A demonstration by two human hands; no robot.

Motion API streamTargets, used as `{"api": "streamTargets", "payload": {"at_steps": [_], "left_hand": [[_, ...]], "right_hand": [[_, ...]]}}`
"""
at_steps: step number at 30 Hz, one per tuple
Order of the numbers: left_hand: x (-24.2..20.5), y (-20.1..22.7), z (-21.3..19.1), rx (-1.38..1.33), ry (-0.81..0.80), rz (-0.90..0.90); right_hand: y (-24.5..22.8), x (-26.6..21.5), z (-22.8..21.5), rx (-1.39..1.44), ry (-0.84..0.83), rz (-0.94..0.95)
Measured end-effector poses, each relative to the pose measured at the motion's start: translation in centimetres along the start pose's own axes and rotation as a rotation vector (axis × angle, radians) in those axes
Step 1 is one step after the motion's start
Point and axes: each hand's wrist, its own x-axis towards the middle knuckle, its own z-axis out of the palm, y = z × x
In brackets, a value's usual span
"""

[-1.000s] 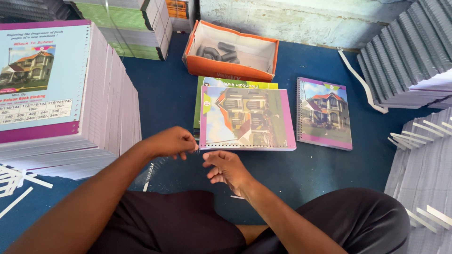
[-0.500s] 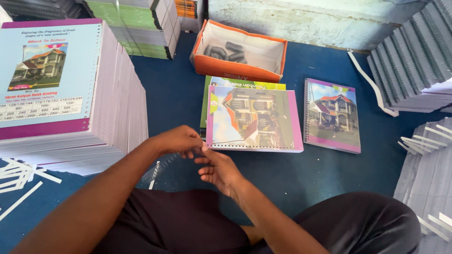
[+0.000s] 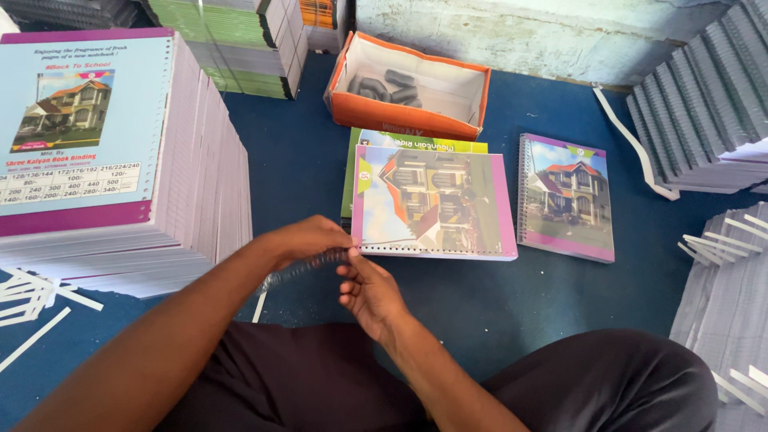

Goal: The person sits on the floor and binds a notebook by inserting a plastic spiral coil through pre-punched holes. They align the coil with the holes and thread it through the pages to secure the notebook.

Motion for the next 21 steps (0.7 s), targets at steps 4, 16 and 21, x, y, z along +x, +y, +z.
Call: {"api": "streamTargets", "payload": {"at_steps": [4,16,21], "left_hand": [[0.4,-0.1,0.2,-0.026,0.004,0.005],[0.8,-0.5,0.3,-0.085,-0.006,0.015],[0.7,-0.2,0.2,-0.076,-0.023,-0.001]], "right_hand": [[0.0,-0.4,0.4,-0.015,0.0,-0.009],[-0.5,-0.6,0.8,-0.097,0.065,0.001],[-0.3,-0.5,1.2,-0.152,0.113,-0.03]]}}
